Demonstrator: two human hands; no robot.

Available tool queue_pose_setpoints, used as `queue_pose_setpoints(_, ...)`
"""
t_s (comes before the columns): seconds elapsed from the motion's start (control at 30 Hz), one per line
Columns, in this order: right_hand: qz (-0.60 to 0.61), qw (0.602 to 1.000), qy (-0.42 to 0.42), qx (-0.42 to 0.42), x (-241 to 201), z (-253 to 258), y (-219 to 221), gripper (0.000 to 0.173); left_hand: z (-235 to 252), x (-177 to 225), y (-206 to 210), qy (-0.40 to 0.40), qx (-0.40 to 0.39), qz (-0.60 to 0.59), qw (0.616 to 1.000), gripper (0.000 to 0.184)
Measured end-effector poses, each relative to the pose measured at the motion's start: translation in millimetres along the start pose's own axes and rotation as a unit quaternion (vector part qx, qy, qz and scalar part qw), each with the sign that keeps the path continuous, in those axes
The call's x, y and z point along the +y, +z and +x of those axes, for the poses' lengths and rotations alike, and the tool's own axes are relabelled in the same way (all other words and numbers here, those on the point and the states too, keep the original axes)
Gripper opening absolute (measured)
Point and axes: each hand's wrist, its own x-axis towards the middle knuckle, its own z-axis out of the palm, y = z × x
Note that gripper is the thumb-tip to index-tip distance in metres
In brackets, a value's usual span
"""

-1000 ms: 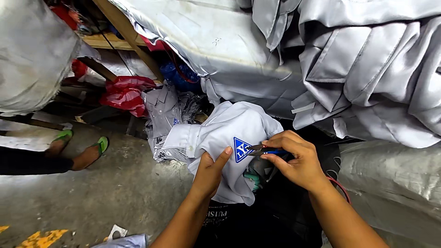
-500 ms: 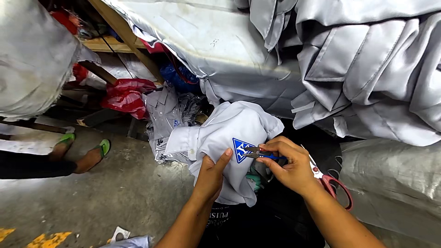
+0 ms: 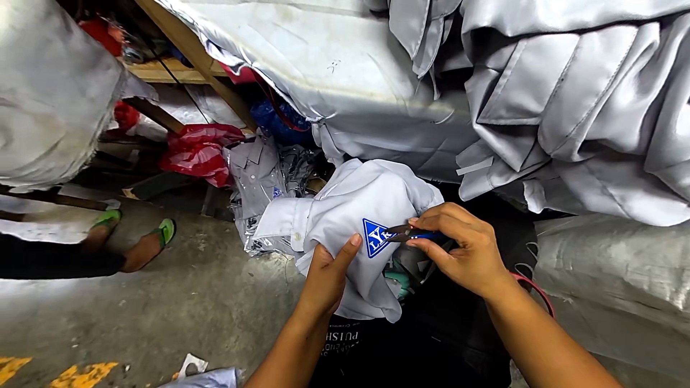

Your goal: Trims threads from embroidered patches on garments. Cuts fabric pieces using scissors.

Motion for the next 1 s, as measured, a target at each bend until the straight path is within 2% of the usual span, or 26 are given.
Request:
queue_pose_setpoints(0.17, 0.026, 0.999, 0.025, 0.006, 0.6, -5.3, 4.5, 0.022, 0.2, 0.3, 0.3, -0.002, 0.007, -0.012, 1.0, 0.015)
queue_pose_setpoints(0.53, -0.022, 1.0, -0.014, -0.011, -1.2, 2.8, -3.5, 0.019, 0.0, -0.1, -0.4, 0.011, 0.0, 0.007, 1.0, 0.015)
queue_pose_setpoints(0.73, 0.035, 0.999, 0.038, 0.01, 1.5, -7.2, 9.9, 0.024, -0.2, 0.7, 1.6, 0.01, 0.018, -0.011, 1.0, 0.016)
queue_pose_setpoints(1.0, 0.053, 0.994, 0.076, 0.059, -8.1, -16.8, 22.1, 0.024, -1.9, -5.8, 6.2, 0.007, 0.041, -0.051, 0.998, 0.015)
